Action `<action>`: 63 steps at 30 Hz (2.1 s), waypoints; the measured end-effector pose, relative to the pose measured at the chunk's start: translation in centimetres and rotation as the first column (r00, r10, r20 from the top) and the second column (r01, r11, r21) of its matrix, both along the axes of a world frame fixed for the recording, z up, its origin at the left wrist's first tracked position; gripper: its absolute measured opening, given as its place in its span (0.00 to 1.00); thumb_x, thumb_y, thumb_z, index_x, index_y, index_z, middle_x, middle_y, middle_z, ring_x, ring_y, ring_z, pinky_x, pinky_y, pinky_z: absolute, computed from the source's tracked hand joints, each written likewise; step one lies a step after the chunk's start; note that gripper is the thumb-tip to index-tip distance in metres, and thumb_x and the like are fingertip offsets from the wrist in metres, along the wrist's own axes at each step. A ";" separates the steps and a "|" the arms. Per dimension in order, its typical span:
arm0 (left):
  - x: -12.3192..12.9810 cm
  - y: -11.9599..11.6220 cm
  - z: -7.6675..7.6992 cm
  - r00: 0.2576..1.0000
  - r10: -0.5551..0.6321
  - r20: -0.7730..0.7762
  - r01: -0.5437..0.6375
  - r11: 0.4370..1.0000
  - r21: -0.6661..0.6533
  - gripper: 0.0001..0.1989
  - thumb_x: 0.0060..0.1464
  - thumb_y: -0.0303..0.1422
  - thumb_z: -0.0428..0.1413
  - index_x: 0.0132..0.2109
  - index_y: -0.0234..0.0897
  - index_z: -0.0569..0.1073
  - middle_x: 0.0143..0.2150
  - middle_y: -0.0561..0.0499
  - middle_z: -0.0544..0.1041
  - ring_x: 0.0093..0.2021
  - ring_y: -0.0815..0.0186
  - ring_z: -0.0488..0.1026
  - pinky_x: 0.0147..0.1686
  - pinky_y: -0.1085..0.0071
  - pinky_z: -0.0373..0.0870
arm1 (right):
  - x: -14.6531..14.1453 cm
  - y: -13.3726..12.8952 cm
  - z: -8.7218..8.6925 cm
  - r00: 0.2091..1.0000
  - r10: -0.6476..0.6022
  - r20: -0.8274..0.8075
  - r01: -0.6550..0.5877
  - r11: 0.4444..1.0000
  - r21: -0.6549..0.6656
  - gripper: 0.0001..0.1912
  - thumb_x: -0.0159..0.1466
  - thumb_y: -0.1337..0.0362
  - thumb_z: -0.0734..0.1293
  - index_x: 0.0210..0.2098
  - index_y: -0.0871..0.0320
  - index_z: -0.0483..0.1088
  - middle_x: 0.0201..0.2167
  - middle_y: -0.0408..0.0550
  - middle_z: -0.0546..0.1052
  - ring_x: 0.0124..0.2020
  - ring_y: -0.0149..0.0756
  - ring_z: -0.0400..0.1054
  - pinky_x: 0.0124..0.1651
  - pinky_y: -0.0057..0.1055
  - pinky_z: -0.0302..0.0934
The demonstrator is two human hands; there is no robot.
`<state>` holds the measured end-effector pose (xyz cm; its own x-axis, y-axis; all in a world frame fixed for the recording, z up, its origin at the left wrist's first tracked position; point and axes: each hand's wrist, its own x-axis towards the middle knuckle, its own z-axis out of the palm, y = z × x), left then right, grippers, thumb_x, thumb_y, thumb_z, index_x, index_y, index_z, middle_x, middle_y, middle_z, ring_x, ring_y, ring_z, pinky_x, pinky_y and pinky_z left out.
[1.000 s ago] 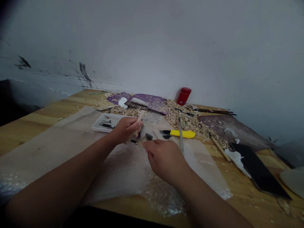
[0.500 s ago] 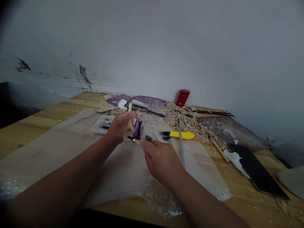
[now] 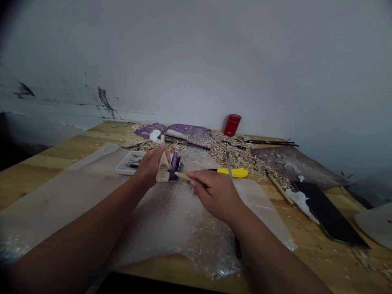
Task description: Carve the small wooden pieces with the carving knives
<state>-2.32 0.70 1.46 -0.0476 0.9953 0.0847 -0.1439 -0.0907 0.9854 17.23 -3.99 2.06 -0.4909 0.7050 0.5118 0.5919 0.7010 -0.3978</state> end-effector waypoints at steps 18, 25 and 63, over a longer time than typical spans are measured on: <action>-0.2 -0.3 -0.1 0.985 -0.080 -0.154 0.089 0.995 0.052 0.21 0.52 0.45 0.45 0.21 0.35 0.63 0.12 0.55 0.66 0.11 0.73 0.60 0.13 0.76 0.56 | -0.5 -0.9 -0.1 0.956 -0.092 0.278 0.028 0.974 0.224 0.13 0.62 0.64 0.58 0.42 0.54 0.70 0.25 0.45 0.70 0.26 0.30 0.63 0.28 0.25 0.52; -0.5 -0.2 -0.3 0.957 -0.226 -0.181 0.233 0.972 0.018 0.21 0.53 0.44 0.45 0.20 0.35 0.64 0.13 0.53 0.67 0.12 0.72 0.60 0.12 0.76 0.54 | -0.4 -0.7 -0.2 0.966 0.010 0.260 -0.052 0.987 0.155 0.12 0.62 0.65 0.58 0.42 0.55 0.69 0.26 0.44 0.70 0.26 0.30 0.62 0.29 0.25 0.53; -1.1 0.3 -0.5 0.921 -0.373 -0.113 0.373 0.928 -0.028 0.21 0.51 0.46 0.46 0.21 0.34 0.65 0.12 0.52 0.67 0.11 0.72 0.61 0.13 0.76 0.54 | -1.9 -1.0 -1.4 0.973 -0.010 0.230 -0.034 0.982 0.188 0.12 0.61 0.68 0.57 0.39 0.57 0.71 0.27 0.47 0.71 0.28 0.33 0.64 0.31 0.28 0.54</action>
